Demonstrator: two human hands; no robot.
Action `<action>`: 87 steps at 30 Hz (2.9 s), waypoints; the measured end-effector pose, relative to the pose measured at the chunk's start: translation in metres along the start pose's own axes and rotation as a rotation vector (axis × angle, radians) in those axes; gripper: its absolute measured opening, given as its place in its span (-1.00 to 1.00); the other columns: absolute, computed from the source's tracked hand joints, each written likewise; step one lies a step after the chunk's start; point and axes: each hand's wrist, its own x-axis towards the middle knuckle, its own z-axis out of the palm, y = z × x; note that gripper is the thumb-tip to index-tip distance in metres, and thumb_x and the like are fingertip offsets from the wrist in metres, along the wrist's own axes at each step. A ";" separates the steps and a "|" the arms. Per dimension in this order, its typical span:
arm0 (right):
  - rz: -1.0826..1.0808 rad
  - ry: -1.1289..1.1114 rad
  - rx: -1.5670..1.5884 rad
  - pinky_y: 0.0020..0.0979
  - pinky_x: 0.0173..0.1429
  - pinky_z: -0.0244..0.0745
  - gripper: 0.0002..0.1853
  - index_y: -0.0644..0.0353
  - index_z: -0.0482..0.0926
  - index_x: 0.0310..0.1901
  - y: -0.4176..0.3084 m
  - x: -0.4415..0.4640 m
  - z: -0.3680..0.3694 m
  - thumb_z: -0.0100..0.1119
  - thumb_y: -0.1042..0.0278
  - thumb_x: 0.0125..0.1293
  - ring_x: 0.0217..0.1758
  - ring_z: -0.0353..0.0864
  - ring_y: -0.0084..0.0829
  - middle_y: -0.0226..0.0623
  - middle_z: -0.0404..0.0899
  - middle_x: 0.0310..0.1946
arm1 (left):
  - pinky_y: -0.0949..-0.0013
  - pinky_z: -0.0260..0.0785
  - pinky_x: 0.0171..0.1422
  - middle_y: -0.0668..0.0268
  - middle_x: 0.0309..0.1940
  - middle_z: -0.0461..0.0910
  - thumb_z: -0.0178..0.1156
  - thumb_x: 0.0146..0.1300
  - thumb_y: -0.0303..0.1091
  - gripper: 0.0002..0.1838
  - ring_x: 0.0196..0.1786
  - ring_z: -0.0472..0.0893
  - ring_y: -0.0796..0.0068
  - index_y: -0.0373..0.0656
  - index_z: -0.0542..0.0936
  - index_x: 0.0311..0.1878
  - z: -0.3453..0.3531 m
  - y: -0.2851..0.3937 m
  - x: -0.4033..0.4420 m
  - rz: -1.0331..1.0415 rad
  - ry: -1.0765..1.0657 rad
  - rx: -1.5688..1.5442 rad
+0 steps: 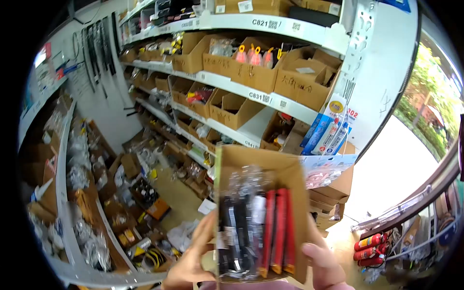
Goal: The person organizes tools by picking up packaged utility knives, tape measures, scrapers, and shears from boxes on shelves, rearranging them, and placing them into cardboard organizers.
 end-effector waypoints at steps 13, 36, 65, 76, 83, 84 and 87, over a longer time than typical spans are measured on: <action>0.256 0.248 0.303 -0.16 0.29 0.17 -0.14 -0.02 -0.14 0.45 0.113 0.123 0.015 0.17 0.25 0.23 0.27 0.24 -0.30 -0.17 0.24 0.23 | 0.28 0.06 0.36 0.21 0.25 0.30 0.21 0.17 0.02 -0.16 0.29 0.29 0.37 -0.36 0.17 0.35 -0.098 -0.119 0.013 0.084 0.366 -0.221; -0.044 0.648 0.059 -0.36 0.37 0.07 -0.21 0.14 -0.15 0.45 0.135 0.228 -0.012 0.10 0.24 0.33 0.37 0.12 -0.36 -0.12 0.05 0.37 | 0.27 0.26 0.29 0.09 0.24 0.30 0.53 -0.19 -0.36 -0.15 0.25 0.38 0.30 -0.47 0.36 0.20 -0.199 -0.172 0.213 0.064 -0.077 -0.194; -0.332 1.265 -1.351 -0.48 -0.26 0.44 -0.27 0.33 0.43 0.15 0.209 0.247 -0.003 0.46 0.58 -0.17 -0.27 0.46 -0.42 -0.23 0.39 -0.20 | 0.26 0.38 0.23 0.10 0.32 0.24 0.48 -0.14 -0.42 -0.12 0.31 0.33 0.22 -0.24 0.29 0.32 -0.199 -0.177 0.318 0.338 -0.277 0.230; -0.567 1.391 -1.197 -0.39 -0.31 0.49 -0.73 0.30 0.33 -0.23 0.215 0.315 -0.070 0.24 0.66 0.11 -0.40 0.52 -0.28 -0.15 0.39 -0.37 | 0.55 0.33 -0.36 0.35 -0.44 0.38 0.37 0.00 -0.58 -0.38 -0.47 0.38 0.62 -0.29 0.30 0.13 -0.168 -0.186 0.378 0.492 -0.037 0.219; -0.449 1.284 -1.399 -0.40 -0.09 0.53 -0.65 0.33 0.42 -0.03 0.205 0.327 -0.066 0.14 0.72 0.11 -0.18 0.55 -0.22 -0.07 0.37 -0.12 | 0.50 0.40 -0.32 0.30 -0.48 0.41 0.31 0.09 -0.55 -0.41 -0.45 0.46 0.56 -0.29 0.27 0.17 -0.155 -0.198 0.400 0.688 -0.010 0.336; -0.372 1.255 -1.480 -0.35 -0.06 0.53 -0.59 0.30 0.39 0.05 0.198 0.326 -0.058 0.13 0.68 0.13 -0.14 0.53 -0.12 -0.03 0.35 -0.04 | 0.49 0.41 -0.31 0.29 -0.49 0.41 0.30 0.10 -0.55 -0.42 -0.45 0.46 0.55 -0.28 0.27 0.17 -0.153 -0.198 0.402 0.670 0.007 0.351; -0.303 1.187 -1.319 -0.30 0.04 0.49 -0.51 0.24 0.33 0.14 0.197 0.323 -0.053 0.14 0.63 0.14 0.04 0.47 -0.03 -0.02 0.34 0.06 | 0.45 0.42 -0.28 0.29 -0.50 0.42 0.28 0.14 -0.51 -0.48 -0.45 0.47 0.52 -0.26 0.30 0.15 -0.150 -0.195 0.412 0.601 0.026 0.384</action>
